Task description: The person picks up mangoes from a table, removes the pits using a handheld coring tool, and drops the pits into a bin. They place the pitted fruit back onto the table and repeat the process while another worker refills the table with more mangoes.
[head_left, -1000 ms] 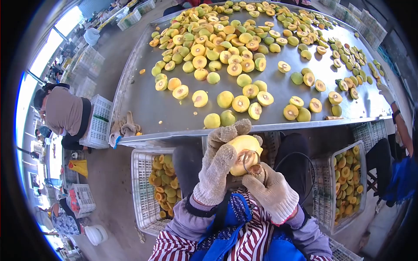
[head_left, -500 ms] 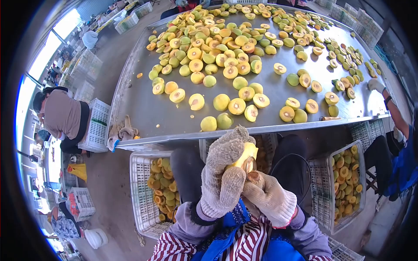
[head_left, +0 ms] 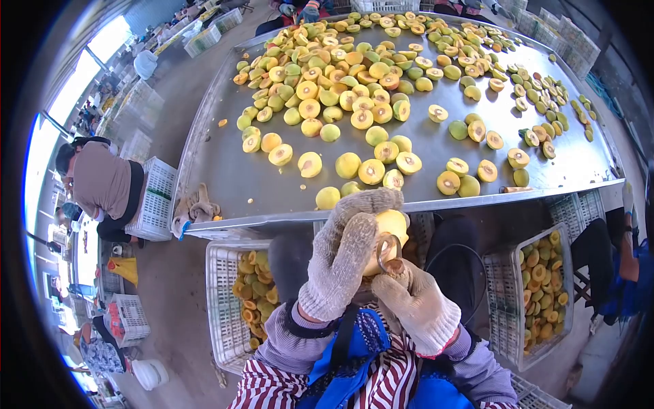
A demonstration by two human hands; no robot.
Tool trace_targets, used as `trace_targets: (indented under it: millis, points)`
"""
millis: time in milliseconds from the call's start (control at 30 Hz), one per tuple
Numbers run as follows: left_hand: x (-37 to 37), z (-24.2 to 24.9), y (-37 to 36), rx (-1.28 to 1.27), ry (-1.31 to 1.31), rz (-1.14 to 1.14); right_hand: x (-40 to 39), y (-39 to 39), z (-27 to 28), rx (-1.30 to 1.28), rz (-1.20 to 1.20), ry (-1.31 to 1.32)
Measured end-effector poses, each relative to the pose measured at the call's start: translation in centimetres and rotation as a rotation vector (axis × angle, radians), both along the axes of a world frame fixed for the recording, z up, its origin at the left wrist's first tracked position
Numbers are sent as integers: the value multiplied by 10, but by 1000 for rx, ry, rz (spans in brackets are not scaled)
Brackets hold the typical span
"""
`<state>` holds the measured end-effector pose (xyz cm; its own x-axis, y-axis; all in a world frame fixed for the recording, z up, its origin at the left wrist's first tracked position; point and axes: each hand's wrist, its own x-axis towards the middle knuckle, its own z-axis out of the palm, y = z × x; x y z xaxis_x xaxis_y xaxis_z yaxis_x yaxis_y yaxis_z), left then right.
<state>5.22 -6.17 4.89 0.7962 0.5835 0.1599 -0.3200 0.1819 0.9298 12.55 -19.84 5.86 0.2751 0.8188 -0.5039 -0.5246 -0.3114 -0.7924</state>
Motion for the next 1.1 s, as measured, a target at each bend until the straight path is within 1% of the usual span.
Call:
trace_targets:
  millis: [33,67,133,167,200,267,333,367,400,467,500,533,600,633,667,733,767,800,867,933,1033,1100]
  points:
    - [-1,-5,-1,-57,-53,-17,-4,-1,-9,19,-41,-153]
    - [-2,-10,-2,-57,-54,-17,-6,-2,-13,35,-79,-305]
    - [-3,-18,-6,-67,-135,-10,-5,-3,-11,11,-55,-302]
    - [-3,-20,-9,-70,-133,-13,-5,-4,-9,-11,-29,-304]
    - [-2,-21,-12,-50,-158,23,-4,-4,-10,-12,-31,-303]
    - [-5,-24,-16,-27,-185,54,-4,-3,-12,37,-39,-243]
    - [-9,-29,-21,91,-135,125,-6,-5,-13,22,-6,-225]
    - [-6,-30,-21,157,-191,144,-7,-7,-13,4,31,-206]
    - [-5,-28,-18,154,-191,141,-5,-8,-10,0,27,-206]
    - [-6,-18,-7,497,-125,146,1,-11,-2,93,94,139]
    - [-5,-13,-1,654,-109,158,0,-10,-2,123,92,141]
    - [-3,-12,1,655,-112,158,3,-11,-2,124,91,138]
    - [-1,-10,3,863,-115,201,9,-12,-1,108,124,280]
    - [-2,8,-2,846,36,205,10,-11,0,112,123,276]
    - [-2,15,0,845,37,203,8,-11,0,99,135,252]
    - [-2,25,11,-49,240,-201,4,-9,3,83,156,227]
    - [-1,22,8,39,228,-139,5,-4,5,69,107,106]
    - [0,20,5,41,228,-134,5,-1,7,49,61,-10]
    - [1,17,4,-35,24,-78,4,-1,1,60,61,-14]
    - [-2,8,3,-60,27,-64,-1,-1,-4,90,-67,-251]
    - [-4,-5,-1,-97,-33,-61,-1,-1,-8,11,-38,-211]
    - [-3,-11,-7,-13,-106,6,1,-2,-6,11,-19,-179]
